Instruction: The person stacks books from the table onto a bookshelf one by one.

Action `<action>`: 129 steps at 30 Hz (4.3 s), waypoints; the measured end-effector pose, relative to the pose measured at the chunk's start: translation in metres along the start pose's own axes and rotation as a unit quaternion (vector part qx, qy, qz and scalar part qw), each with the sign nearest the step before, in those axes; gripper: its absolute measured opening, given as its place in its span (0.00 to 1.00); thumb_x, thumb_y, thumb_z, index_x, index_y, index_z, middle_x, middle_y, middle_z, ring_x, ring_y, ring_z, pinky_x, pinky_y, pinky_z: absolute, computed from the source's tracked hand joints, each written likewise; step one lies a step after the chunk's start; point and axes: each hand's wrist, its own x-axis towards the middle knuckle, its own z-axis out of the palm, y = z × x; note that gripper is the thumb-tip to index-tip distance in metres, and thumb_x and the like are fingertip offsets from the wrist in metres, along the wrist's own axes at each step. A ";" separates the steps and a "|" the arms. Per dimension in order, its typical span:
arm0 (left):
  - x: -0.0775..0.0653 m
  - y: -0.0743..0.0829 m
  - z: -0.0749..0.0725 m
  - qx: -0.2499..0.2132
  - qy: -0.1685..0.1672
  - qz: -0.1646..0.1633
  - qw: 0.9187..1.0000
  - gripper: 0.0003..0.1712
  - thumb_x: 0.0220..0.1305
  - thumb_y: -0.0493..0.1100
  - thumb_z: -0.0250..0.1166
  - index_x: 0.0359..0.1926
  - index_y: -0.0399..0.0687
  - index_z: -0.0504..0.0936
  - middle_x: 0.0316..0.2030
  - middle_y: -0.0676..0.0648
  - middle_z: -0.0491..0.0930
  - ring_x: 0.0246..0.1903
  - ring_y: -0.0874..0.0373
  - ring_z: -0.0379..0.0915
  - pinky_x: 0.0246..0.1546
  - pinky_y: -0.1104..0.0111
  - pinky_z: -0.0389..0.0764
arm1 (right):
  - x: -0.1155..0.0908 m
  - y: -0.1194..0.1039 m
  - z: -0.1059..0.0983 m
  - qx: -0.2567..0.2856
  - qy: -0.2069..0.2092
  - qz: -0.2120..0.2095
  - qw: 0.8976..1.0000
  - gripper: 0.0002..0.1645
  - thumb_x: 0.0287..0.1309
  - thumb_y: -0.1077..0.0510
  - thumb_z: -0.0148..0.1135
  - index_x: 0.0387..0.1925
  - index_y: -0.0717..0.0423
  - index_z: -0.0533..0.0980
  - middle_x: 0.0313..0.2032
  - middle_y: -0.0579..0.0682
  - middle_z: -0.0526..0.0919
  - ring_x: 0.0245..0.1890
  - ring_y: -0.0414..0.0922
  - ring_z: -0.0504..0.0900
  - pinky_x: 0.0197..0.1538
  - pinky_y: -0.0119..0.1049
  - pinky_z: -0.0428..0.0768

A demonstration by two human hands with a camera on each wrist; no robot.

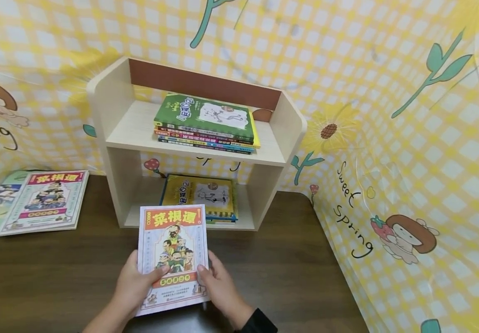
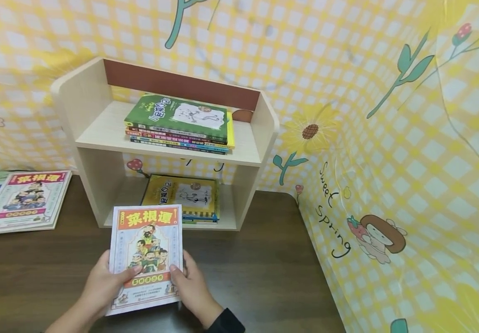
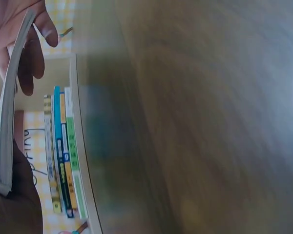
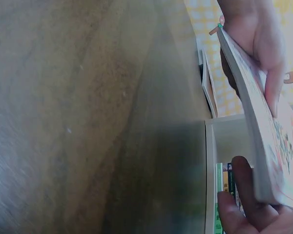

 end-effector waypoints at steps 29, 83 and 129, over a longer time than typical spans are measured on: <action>0.016 0.010 -0.011 -0.040 -0.077 0.028 0.996 0.35 0.61 0.33 0.65 0.62 0.31 0.55 0.47 0.36 0.73 0.34 0.59 0.79 0.35 0.66 0.83 | 0.006 -0.015 -0.044 0.031 0.031 0.042 0.998 0.30 0.67 0.65 0.52 0.70 0.55 0.64 0.35 0.53 0.85 0.27 0.44 0.84 0.27 0.33 0.81; 0.020 0.030 -0.040 0.064 -0.299 0.170 0.937 0.65 0.47 0.35 0.77 0.74 0.32 0.39 0.61 0.25 0.64 0.43 0.61 0.77 0.43 0.74 0.78 | 0.028 -0.033 -0.090 -0.017 0.020 0.044 0.999 0.36 0.61 0.61 0.63 0.68 0.62 0.62 0.33 0.50 0.85 0.26 0.42 0.84 0.30 0.31 0.82; -0.015 0.042 -0.021 0.059 -0.050 0.152 0.985 0.67 0.45 0.32 0.77 0.77 0.48 0.40 0.64 0.31 0.65 0.41 0.78 0.70 0.39 0.84 0.74 | -0.020 -0.031 -0.037 0.087 -0.019 -0.140 0.986 0.68 0.52 0.72 0.66 0.76 0.44 0.28 0.76 0.51 0.41 0.63 0.49 0.69 0.58 0.34 0.75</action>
